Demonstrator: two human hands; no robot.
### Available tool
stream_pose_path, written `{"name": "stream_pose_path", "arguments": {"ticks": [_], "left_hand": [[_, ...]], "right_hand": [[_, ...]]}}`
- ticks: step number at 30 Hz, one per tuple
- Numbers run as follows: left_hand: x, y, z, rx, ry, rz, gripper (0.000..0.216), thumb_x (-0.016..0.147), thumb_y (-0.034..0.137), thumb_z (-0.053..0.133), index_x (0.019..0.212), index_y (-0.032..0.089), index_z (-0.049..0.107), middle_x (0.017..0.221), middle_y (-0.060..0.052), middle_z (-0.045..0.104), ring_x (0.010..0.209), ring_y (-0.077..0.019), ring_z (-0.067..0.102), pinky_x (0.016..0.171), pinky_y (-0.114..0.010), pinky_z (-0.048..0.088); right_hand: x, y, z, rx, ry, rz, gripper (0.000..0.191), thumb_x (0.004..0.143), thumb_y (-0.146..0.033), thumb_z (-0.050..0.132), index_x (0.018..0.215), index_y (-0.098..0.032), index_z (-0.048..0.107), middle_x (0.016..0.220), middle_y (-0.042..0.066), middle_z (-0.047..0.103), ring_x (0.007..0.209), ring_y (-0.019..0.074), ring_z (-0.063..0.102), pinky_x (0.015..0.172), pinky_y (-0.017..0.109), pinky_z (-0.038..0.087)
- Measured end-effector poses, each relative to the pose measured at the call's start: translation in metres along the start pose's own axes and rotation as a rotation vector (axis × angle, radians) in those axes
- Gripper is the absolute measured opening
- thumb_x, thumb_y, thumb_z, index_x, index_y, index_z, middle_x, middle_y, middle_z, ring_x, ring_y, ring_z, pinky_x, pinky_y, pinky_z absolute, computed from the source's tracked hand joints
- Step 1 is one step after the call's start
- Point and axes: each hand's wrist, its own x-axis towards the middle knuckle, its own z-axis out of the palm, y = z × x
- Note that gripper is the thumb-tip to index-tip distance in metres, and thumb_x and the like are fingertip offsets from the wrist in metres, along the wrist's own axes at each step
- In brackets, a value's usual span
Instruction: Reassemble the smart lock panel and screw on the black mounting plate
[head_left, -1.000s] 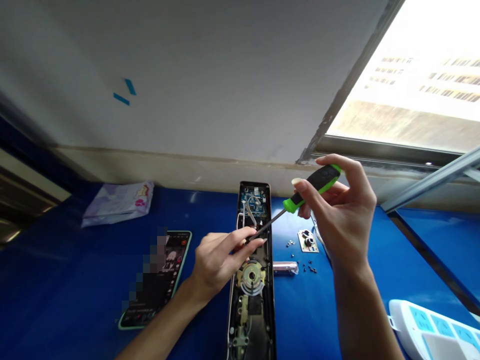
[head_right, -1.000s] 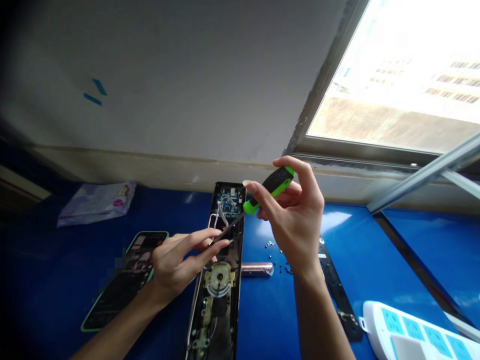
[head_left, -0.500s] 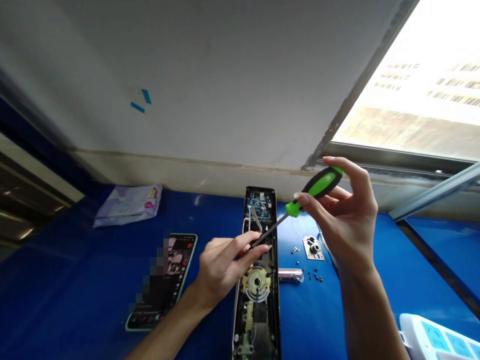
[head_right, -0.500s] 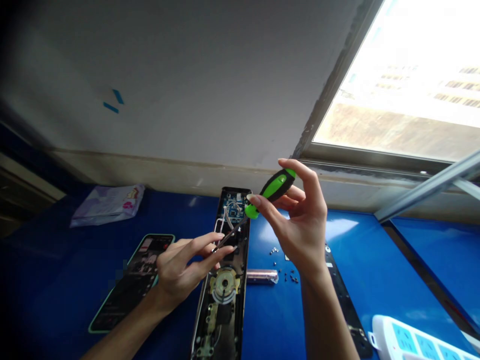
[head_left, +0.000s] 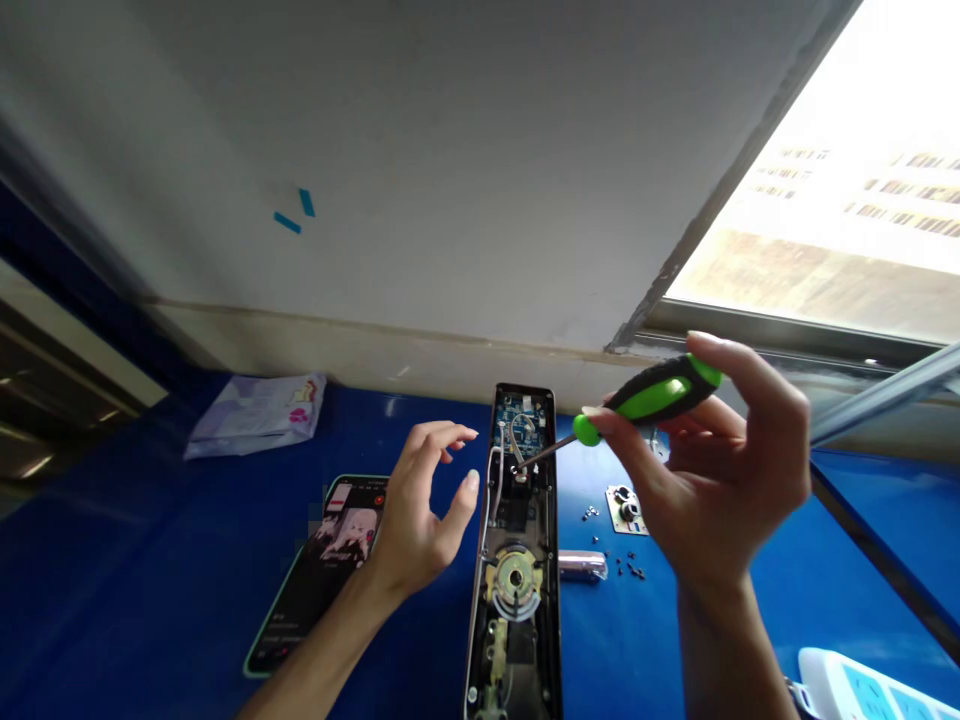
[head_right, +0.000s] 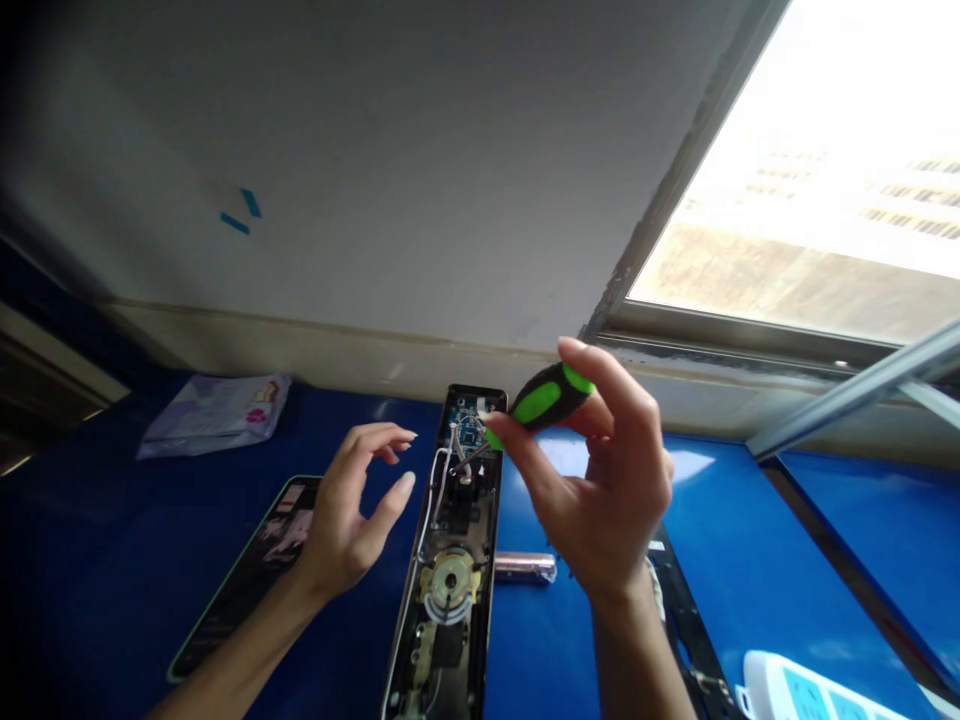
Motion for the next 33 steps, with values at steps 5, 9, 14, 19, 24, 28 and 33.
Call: {"name": "stream_pose_path", "arguments": {"ticks": [5, 9, 14, 19, 24, 28, 33], "left_hand": [[-0.005, -0.001, 0.009, -0.074, -0.13, -0.03, 0.048, 0.086, 0.014, 0.061, 0.133, 0.024, 0.053, 0.13, -0.011, 0.06, 0.118, -0.0268, 0.064, 0.099, -0.042, 0.058], [-0.009, 0.003, 0.015, -0.079, -0.156, -0.04, 0.052, 0.085, 0.009, 0.06, 0.133, 0.025, 0.049, 0.131, -0.011, 0.059, 0.123, -0.027, 0.062, 0.106, -0.044, 0.056], [-0.011, 0.004, 0.018, -0.099, -0.145, -0.078, 0.049, 0.086, 0.009, 0.062, 0.131, 0.026, 0.051, 0.13, -0.011, 0.06, 0.121, -0.0265, 0.064, 0.106, -0.044, 0.057], [-0.011, 0.002, 0.017, -0.098, -0.172, -0.109, 0.045, 0.086, 0.009, 0.064, 0.127, 0.026, 0.058, 0.134, -0.011, 0.059, 0.125, -0.0275, 0.063, 0.108, -0.046, 0.057], [-0.012, 0.0, 0.018, -0.104, -0.192, -0.13, 0.044, 0.086, 0.009, 0.064, 0.127, 0.026, 0.06, 0.137, -0.011, 0.057, 0.125, -0.0279, 0.062, 0.106, -0.047, 0.057], [-0.011, 0.001, 0.018, -0.111, -0.19, -0.126, 0.045, 0.086, 0.009, 0.063, 0.127, 0.026, 0.061, 0.136, -0.011, 0.058, 0.121, -0.0267, 0.064, 0.098, -0.041, 0.061], [-0.01, 0.002, 0.017, -0.126, -0.187, -0.129, 0.044, 0.086, 0.009, 0.063, 0.127, 0.026, 0.062, 0.136, -0.011, 0.059, 0.121, -0.026, 0.065, 0.095, -0.039, 0.062]], "right_hand": [[-0.003, 0.002, 0.013, -0.105, -0.121, -0.059, 0.068, 0.082, -0.016, 0.089, 0.141, -0.039, 0.064, 0.122, 0.004, 0.077, 0.084, 0.0237, 0.079, 0.074, 0.045, 0.073], [-0.004, 0.004, 0.021, -0.125, -0.128, -0.093, 0.067, 0.083, -0.017, 0.088, 0.142, -0.038, 0.064, 0.122, 0.004, 0.078, 0.082, 0.0231, 0.079, 0.072, 0.043, 0.071], [-0.007, 0.009, 0.027, -0.131, -0.183, -0.125, 0.071, 0.083, -0.015, 0.087, 0.144, -0.04, 0.063, 0.119, 0.001, 0.081, 0.083, 0.022, 0.081, 0.074, 0.04, 0.071], [-0.009, 0.012, 0.029, -0.129, -0.215, -0.138, 0.068, 0.085, -0.016, 0.085, 0.145, -0.039, 0.063, 0.108, 0.0, 0.081, 0.083, 0.0219, 0.081, 0.075, 0.038, 0.072], [-0.009, 0.012, 0.03, -0.12, -0.225, -0.147, 0.07, 0.087, -0.015, 0.084, 0.147, -0.041, 0.061, 0.106, -0.001, 0.081, 0.083, 0.0205, 0.08, 0.076, 0.036, 0.072], [-0.012, 0.015, 0.03, -0.166, -0.206, -0.156, 0.072, 0.086, -0.019, 0.086, 0.149, -0.044, 0.058, 0.11, -0.001, 0.082, 0.084, 0.0216, 0.08, 0.075, 0.038, 0.073], [-0.015, 0.017, 0.03, -0.194, -0.183, -0.175, 0.077, 0.084, -0.017, 0.086, 0.15, -0.044, 0.058, 0.112, -0.001, 0.082, 0.083, 0.0217, 0.081, 0.073, 0.037, 0.073]]}}
